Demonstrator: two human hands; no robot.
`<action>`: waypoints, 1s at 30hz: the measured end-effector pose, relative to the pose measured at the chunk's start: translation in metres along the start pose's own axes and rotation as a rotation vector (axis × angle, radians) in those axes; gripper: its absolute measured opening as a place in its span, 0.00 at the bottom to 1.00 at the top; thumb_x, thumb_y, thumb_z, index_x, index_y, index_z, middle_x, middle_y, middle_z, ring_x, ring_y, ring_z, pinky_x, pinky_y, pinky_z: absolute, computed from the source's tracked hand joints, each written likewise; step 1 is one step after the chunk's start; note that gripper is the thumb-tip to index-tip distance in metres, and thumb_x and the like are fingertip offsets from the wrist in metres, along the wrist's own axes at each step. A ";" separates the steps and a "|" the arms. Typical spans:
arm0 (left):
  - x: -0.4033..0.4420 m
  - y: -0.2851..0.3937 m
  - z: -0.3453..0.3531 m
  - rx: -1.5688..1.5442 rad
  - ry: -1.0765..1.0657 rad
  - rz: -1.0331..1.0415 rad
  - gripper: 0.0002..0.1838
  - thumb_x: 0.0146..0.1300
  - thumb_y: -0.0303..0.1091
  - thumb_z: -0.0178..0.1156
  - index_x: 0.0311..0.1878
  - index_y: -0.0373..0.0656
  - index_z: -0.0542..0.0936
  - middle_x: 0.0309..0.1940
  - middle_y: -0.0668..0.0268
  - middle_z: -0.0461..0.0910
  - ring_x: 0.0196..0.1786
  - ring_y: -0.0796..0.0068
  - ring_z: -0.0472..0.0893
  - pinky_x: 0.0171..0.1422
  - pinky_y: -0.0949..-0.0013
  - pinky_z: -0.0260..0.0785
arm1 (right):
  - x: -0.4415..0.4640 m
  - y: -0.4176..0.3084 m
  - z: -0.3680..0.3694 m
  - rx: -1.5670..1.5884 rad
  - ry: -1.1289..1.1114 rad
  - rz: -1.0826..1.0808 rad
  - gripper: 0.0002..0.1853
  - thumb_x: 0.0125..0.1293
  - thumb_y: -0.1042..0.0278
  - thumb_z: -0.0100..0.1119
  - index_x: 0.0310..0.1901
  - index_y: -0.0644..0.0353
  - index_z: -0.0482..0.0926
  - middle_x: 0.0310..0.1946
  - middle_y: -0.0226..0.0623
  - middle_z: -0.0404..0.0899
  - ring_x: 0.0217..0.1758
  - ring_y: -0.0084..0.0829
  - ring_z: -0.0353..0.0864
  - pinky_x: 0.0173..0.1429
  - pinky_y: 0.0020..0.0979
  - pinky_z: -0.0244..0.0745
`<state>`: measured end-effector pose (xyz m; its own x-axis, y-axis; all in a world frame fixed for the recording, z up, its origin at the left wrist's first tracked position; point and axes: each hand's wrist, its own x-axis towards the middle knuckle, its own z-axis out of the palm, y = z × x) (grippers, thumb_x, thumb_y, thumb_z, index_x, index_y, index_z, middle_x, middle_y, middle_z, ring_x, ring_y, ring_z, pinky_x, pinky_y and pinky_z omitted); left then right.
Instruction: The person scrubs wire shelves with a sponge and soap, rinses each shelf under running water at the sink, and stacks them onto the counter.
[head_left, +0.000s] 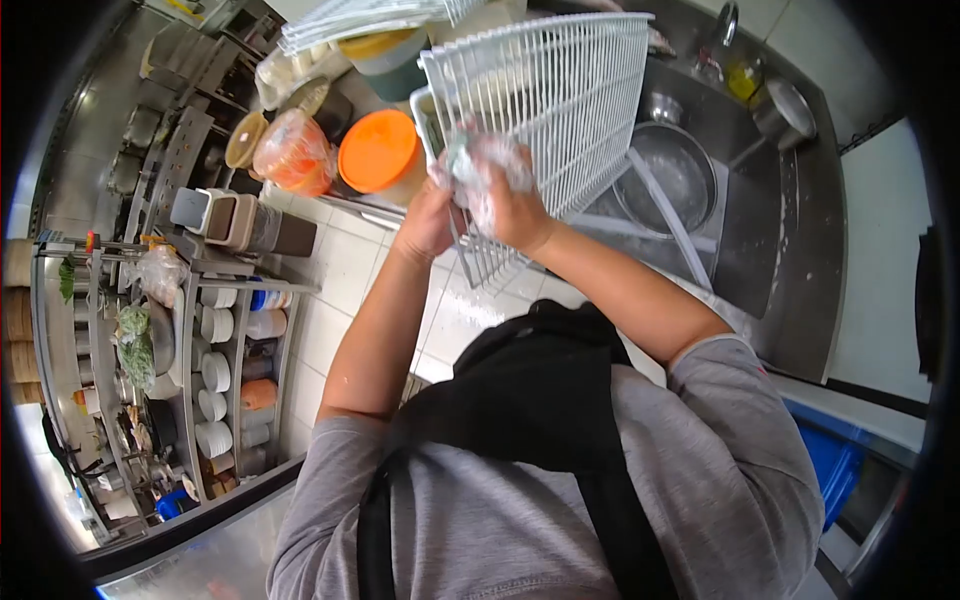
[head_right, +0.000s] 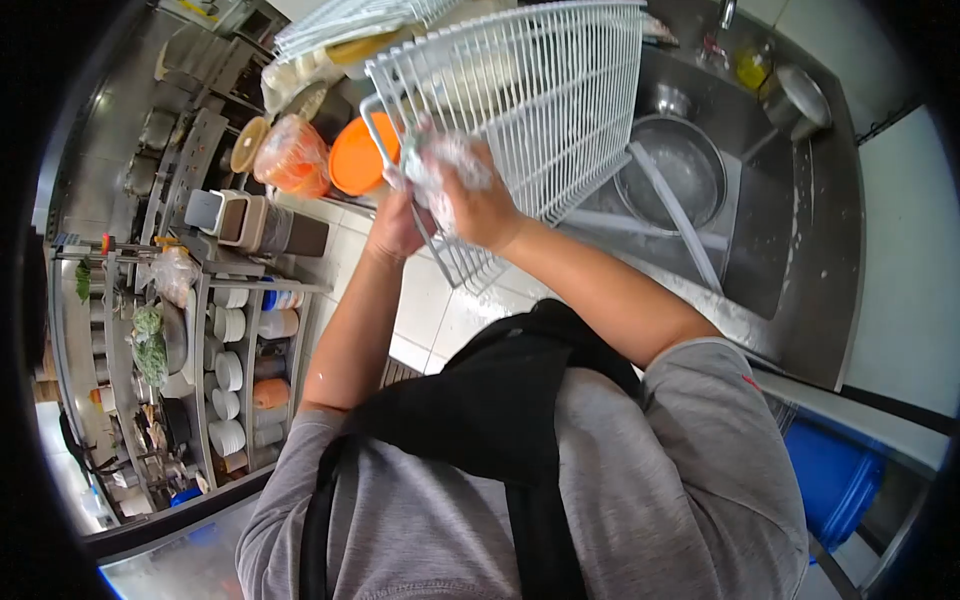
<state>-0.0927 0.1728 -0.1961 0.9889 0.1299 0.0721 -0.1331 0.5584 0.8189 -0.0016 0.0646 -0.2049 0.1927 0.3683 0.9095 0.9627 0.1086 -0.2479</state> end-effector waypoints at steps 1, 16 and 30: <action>0.004 0.003 0.009 0.075 0.017 0.027 0.37 0.62 0.51 0.53 0.69 0.48 0.53 0.62 0.64 0.64 0.62 0.68 0.67 0.65 0.62 0.60 | 0.001 -0.013 0.001 0.028 0.033 0.131 0.27 0.53 0.71 0.58 0.56 0.66 0.64 0.52 0.50 0.70 0.55 0.49 0.69 0.60 0.47 0.58; 0.001 0.009 0.023 0.194 0.000 0.050 0.48 0.51 0.62 0.59 0.70 0.49 0.52 0.65 0.60 0.59 0.60 0.67 0.65 0.65 0.61 0.55 | -0.143 0.061 -0.049 0.204 -0.528 0.914 0.14 0.60 0.66 0.52 0.48 0.54 0.74 0.49 0.44 0.71 0.53 0.45 0.69 0.61 0.36 0.62; -0.014 0.001 0.017 0.154 0.044 0.077 0.47 0.50 0.60 0.61 0.70 0.54 0.51 0.66 0.62 0.55 0.65 0.63 0.60 0.65 0.56 0.56 | -0.166 0.167 -0.001 -0.373 0.116 1.478 0.19 0.52 0.73 0.51 0.47 0.70 0.66 0.42 0.54 0.74 0.48 0.50 0.73 0.57 0.43 0.59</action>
<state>-0.1053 0.1578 -0.1863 0.9719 0.2052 0.1152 -0.1928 0.4139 0.8896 0.1271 0.0209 -0.3974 0.9893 -0.1392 -0.0439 -0.1105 -0.5174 -0.8486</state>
